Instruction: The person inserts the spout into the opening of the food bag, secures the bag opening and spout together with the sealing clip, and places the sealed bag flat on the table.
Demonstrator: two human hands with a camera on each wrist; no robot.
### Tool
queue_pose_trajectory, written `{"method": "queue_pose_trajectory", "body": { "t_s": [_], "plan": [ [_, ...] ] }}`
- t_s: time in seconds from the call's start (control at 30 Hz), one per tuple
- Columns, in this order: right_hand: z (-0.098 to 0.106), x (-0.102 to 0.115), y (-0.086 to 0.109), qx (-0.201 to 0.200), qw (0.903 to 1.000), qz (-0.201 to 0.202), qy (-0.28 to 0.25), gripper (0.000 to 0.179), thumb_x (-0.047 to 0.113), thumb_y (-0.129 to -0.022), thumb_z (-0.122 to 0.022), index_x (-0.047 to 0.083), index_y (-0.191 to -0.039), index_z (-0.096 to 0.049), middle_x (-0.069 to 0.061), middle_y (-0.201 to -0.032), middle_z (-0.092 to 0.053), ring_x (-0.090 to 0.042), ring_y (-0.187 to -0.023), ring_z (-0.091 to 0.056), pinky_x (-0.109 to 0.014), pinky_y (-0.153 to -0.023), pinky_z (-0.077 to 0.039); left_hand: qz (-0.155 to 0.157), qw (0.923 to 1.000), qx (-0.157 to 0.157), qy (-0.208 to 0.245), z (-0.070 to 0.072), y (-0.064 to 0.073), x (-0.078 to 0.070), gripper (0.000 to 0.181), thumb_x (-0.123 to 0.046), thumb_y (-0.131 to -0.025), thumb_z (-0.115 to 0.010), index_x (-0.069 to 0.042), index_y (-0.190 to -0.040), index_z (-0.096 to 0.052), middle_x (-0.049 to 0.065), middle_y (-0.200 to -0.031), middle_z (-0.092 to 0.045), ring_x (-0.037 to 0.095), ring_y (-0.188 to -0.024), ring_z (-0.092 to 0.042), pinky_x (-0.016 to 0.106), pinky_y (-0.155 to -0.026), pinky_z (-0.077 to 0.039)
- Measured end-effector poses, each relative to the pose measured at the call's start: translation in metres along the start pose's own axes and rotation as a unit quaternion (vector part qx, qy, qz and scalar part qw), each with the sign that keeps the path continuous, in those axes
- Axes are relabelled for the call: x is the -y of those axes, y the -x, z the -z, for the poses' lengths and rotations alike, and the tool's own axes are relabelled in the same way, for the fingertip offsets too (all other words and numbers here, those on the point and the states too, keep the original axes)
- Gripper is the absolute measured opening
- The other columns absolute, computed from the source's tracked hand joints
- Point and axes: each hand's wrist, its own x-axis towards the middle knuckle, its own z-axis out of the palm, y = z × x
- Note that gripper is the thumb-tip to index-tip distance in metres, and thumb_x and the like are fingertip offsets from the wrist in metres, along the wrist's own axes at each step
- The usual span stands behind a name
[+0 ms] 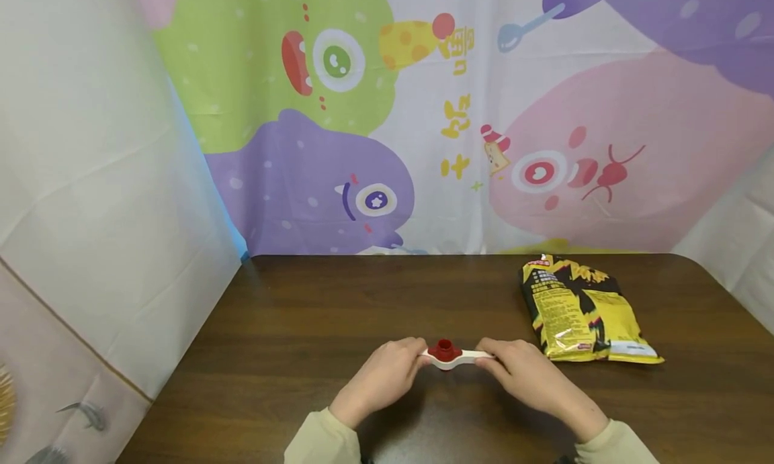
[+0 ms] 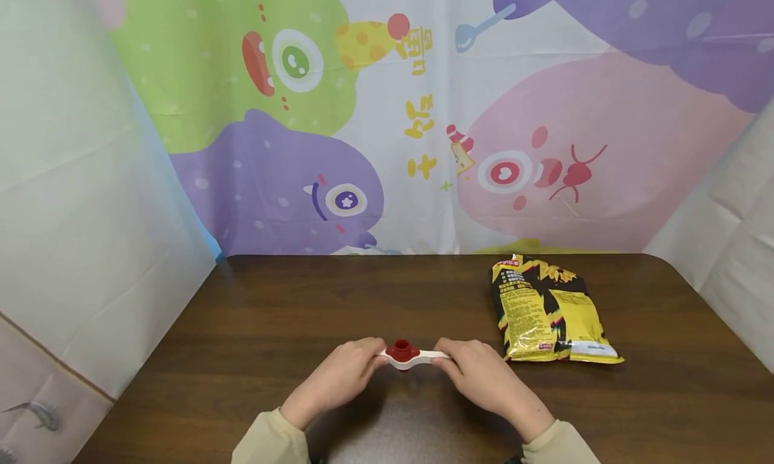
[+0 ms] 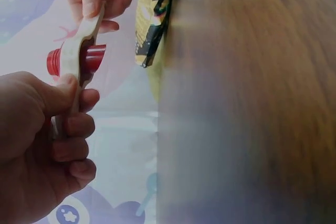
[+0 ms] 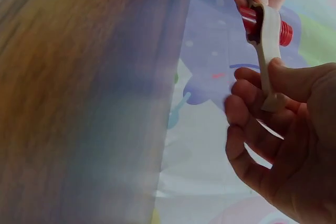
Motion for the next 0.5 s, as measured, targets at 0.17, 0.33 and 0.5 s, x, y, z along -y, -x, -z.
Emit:
{"method": "queue_pose_trajectory", "body": {
  "t_s": [0.17,0.33,0.5],
  "plan": [
    [-0.0011,0.0010,-0.0003,-0.019,0.9997,0.010,0.007,0.013,0.030,-0.090,-0.054,0.020,-0.083,-0.058,0.016,-0.060,-0.038,0.002,-0.049,-0.029,-0.018,-0.047,-0.030,-0.001,0.9997,-0.023,-0.013,-0.0009,-0.0003,-0.0018,0.025,-0.026,-0.089,-0.054,-0.014,-0.070,-0.043,-0.007,-0.063,-0.035,0.008,-0.056,-0.035,0.017,-0.052,-0.029],
    [-0.0022,0.0028,-0.0020,-0.047,0.9983,0.005,0.035,0.011,0.028,-0.089,-0.056,0.020,-0.081,-0.056,0.015,-0.059,-0.038,0.001,-0.050,-0.031,-0.018,-0.047,-0.029,0.003,0.9986,-0.048,-0.024,-0.0018,-0.0011,-0.0041,0.025,-0.024,-0.089,-0.056,-0.012,-0.069,-0.044,-0.006,-0.061,-0.037,0.008,-0.054,-0.034,0.018,-0.051,-0.030],
    [-0.0017,0.0045,-0.0027,-0.053,0.9971,-0.013,0.052,0.011,0.028,-0.089,-0.056,0.021,-0.082,-0.053,0.013,-0.059,-0.037,-0.001,-0.051,-0.033,-0.019,-0.048,-0.030,0.016,0.9980,-0.058,-0.021,-0.0021,-0.0016,-0.0063,0.023,-0.024,-0.088,-0.056,-0.012,-0.071,-0.047,-0.006,-0.061,-0.040,0.007,-0.053,-0.037,0.019,-0.050,-0.033]
  ]
}}
